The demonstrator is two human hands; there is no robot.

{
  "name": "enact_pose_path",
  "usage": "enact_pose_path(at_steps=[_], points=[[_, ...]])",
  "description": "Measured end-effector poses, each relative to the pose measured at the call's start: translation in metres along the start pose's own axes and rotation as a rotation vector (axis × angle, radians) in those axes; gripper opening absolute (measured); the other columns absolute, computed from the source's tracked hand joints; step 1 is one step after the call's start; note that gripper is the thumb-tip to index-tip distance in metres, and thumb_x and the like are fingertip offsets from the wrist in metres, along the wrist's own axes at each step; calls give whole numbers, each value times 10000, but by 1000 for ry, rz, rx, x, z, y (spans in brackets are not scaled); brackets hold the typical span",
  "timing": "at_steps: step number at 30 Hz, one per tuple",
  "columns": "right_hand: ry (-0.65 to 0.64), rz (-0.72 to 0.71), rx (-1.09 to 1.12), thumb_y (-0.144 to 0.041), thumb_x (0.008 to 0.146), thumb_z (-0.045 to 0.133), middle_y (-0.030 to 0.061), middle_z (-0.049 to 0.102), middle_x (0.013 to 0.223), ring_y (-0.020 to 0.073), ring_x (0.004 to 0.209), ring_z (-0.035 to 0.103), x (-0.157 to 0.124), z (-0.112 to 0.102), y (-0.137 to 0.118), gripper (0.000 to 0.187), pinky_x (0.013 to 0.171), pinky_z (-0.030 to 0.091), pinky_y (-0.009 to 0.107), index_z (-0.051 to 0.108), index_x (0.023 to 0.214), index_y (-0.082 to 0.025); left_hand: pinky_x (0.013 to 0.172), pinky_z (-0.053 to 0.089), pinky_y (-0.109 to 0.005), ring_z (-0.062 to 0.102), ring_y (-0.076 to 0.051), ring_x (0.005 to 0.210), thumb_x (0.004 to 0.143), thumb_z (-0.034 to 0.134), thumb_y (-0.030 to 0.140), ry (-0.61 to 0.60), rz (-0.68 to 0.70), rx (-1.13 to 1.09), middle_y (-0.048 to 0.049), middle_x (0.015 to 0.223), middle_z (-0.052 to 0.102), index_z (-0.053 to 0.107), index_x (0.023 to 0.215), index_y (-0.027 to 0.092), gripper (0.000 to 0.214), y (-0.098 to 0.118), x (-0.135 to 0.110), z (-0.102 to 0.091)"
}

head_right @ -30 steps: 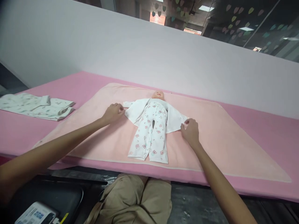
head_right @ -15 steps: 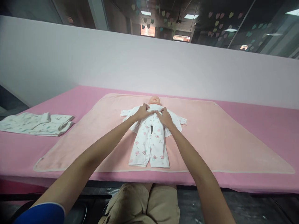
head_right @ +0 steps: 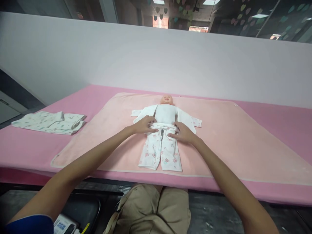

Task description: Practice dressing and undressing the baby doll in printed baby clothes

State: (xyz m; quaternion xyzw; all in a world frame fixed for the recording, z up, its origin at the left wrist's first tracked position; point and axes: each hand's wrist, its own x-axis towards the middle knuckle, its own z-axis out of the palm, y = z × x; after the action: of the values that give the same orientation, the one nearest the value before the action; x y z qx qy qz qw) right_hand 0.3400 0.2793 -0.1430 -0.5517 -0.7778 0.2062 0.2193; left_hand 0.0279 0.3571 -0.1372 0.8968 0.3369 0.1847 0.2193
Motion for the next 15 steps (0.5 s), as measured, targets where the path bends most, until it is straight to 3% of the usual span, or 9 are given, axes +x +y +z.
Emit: enact_pose_path(at_steps=[5,9,11,15], points=[[46,19,-25,-717,899,739,42,651,923,247,843,551,-14,7,-11,494,753,407,363,631,969,-240,945,482,-431,635,-363,1139,926,609,787,-29,-81,104,-97,916,717,690,999,235,563,15,-9,-1],[-88,96,-11,-790,662,907,35,646,993,234,829,545,-23,4,-23,757,692,401,329,625,1100,-240,880,494,-405,659,-388,1154,746,757,878,-167,-169,108,-128,1049,729,705,1166,241,765,27,-17,-11],[-72,94,-26,-808,580,935,49,649,1050,246,870,561,-26,5,-27,846,706,424,331,613,1115,-238,838,489,-393,662,-398,1137,656,820,889,-177,-183,122,-137,1057,722,701,1150,239,824,33,-21,-12],[-6,22,-85,-787,692,867,75,664,1048,302,1003,593,-33,12,-31,695,835,475,393,609,1019,-231,786,445,-387,684,-353,957,794,681,883,-197,-110,146,-100,873,680,657,921,235,661,46,-33,-7]])
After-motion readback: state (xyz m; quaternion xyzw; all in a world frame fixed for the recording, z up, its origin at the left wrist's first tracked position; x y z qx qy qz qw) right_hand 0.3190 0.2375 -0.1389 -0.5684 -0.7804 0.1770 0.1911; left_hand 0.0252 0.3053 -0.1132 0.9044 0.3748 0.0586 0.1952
